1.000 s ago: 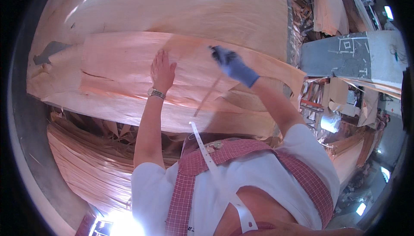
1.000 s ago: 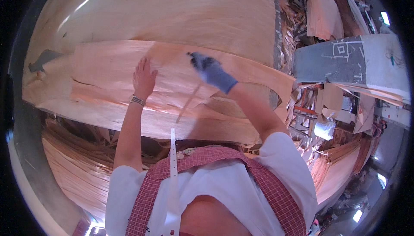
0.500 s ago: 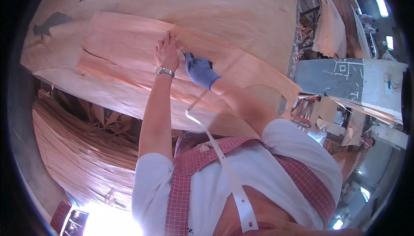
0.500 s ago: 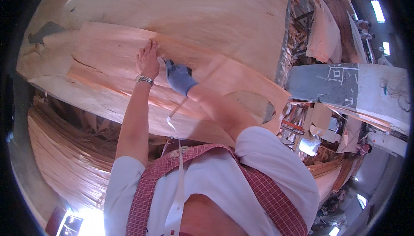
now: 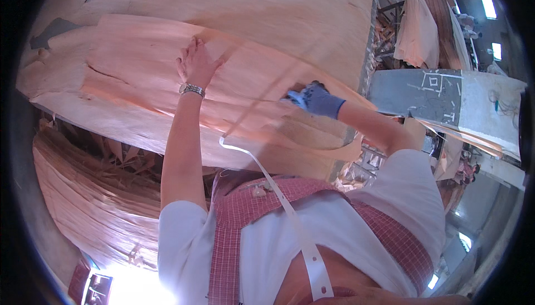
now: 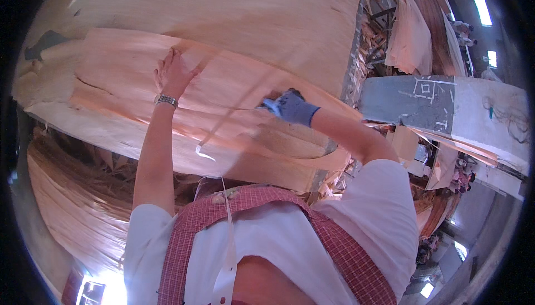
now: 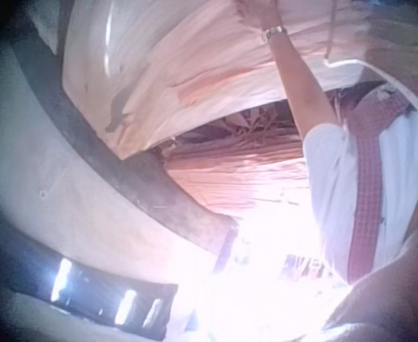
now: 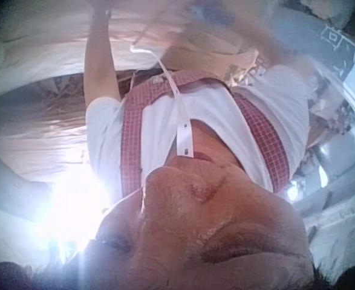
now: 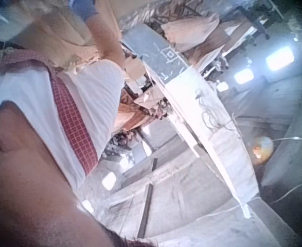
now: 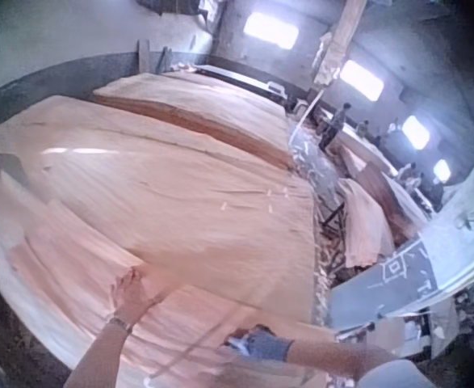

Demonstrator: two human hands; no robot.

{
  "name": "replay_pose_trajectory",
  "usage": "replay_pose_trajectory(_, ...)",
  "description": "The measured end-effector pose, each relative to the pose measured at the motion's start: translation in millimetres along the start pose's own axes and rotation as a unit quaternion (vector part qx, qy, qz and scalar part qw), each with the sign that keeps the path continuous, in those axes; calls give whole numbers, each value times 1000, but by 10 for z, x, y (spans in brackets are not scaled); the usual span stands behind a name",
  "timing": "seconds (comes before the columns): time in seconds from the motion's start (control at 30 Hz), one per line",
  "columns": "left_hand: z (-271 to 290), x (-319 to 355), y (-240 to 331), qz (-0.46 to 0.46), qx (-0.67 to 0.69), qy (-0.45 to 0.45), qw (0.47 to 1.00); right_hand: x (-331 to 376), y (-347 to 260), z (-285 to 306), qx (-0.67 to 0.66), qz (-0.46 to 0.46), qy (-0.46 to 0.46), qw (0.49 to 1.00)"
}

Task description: The person uses a knife to cut away damaged sections of wood veneer, applies tape to join pieces, and moves large veneer sheets on a work table.

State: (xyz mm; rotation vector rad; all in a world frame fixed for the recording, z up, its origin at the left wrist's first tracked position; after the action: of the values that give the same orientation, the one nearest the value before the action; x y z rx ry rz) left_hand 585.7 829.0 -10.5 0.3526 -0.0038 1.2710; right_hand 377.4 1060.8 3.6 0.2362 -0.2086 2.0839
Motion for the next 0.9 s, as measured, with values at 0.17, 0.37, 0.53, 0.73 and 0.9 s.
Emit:
replay_pose_trajectory(0.17, 3, 8, -55, -3, -6, 47, 999, 599, 897, -153, -1, -20, -53, 998)
replay_pose_trajectory(0.37, 36, -6, -27, -22, 24, 83, 996, -468, 820, 366, -64, -26, 88, 994)
replay_pose_trajectory(0.53, 161, -45, -70, -4, 45, 68, 997, -2398, 188, 549, -8, 49, 86, 995)
replay_pose_trajectory(0.73, 61, -112, -14, -26, 17, 40, 999, -2470, 478, 338, -28, 19, 51, 998)
replay_pose_trajectory(0.9, 5, -156, 47, -8, -38, -16, 999, -1183, 891, 67, 14, -90, 66, 994)
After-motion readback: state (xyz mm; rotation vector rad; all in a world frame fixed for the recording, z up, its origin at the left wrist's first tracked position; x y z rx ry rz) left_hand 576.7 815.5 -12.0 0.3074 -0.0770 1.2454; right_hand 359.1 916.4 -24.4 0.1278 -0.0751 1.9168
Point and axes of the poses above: each hand's wrist, its own x-axis away from the middle knuckle, its own z-axis out of the back of the hand, y = z × x, the point moved 10 cm from there along -x, towards the middle knuckle, and after that the axes turned 1 degree about -y, right-handed, at the moved point
